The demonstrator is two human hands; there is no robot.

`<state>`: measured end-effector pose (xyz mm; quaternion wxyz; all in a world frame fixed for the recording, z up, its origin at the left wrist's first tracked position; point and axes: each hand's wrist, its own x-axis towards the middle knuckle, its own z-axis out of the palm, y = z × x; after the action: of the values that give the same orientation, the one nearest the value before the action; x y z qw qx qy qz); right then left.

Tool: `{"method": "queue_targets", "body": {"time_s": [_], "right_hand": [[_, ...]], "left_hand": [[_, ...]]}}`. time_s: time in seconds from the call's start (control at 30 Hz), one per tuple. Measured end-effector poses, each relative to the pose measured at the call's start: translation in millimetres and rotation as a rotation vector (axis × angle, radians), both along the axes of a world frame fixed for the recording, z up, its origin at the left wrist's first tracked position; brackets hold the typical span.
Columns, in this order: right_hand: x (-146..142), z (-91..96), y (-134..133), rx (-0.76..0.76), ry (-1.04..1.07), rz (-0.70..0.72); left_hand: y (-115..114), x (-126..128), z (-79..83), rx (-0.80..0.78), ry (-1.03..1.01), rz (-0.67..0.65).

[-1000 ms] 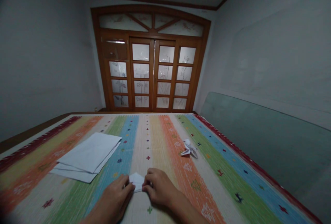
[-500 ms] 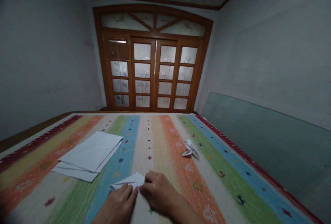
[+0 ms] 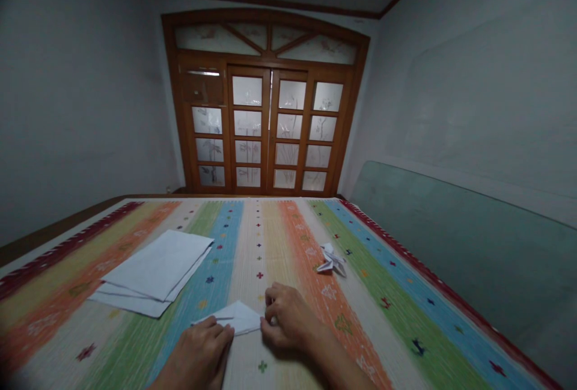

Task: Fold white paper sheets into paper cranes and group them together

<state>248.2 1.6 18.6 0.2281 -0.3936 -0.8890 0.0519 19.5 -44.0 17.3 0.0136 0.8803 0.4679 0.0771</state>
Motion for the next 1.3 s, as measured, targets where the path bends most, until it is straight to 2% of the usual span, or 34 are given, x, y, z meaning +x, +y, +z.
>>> {"method": "queue_targets", "body": {"time_s": [0.13,0.27,0.33,0.47,0.67,0.77,0.9,1.1,1.3], "right_hand": [[-1.0,-7.0,1.4,-0.026,0.024,-0.027],[-11.8,-13.8,0.9,-0.089,0.144,-0.179],[-18.4,-16.0,-0.6,-0.146,0.234,-0.256],[-28.6,-19.3,-5.0,-0.211,0.311,-0.311],[-34.8,-20.6,-5.1,-0.297,0.393,-0.340],[-35.0,-21.5,-3.1,-0.314,0.444,-0.321],[-34.4,-23.9,-2.7,-0.291,0.491,-0.257],[-33.4,-26.3,-3.7,-0.295,0.525,-0.239],[-33.9,-25.7,-5.0,-0.323,0.489,-0.166]], "left_hand": [[9.2,-3.8,-8.7,0.122,-0.154,-0.005],[19.4,-5.1,-14.9,0.186,-0.260,-0.017],[22.2,-4.8,-15.9,0.166,-0.336,0.000],[25.0,-4.1,-15.2,0.060,-0.497,0.116],[33.9,-7.5,-18.7,0.029,-0.550,0.214],[36.5,-9.9,-20.2,-0.015,-0.547,0.214],[34.5,-10.7,-17.2,-0.052,-0.589,0.137],[31.2,-10.4,-16.1,-0.072,-0.692,0.055],[25.2,-8.1,-16.7,-0.069,-0.721,0.007]]}}
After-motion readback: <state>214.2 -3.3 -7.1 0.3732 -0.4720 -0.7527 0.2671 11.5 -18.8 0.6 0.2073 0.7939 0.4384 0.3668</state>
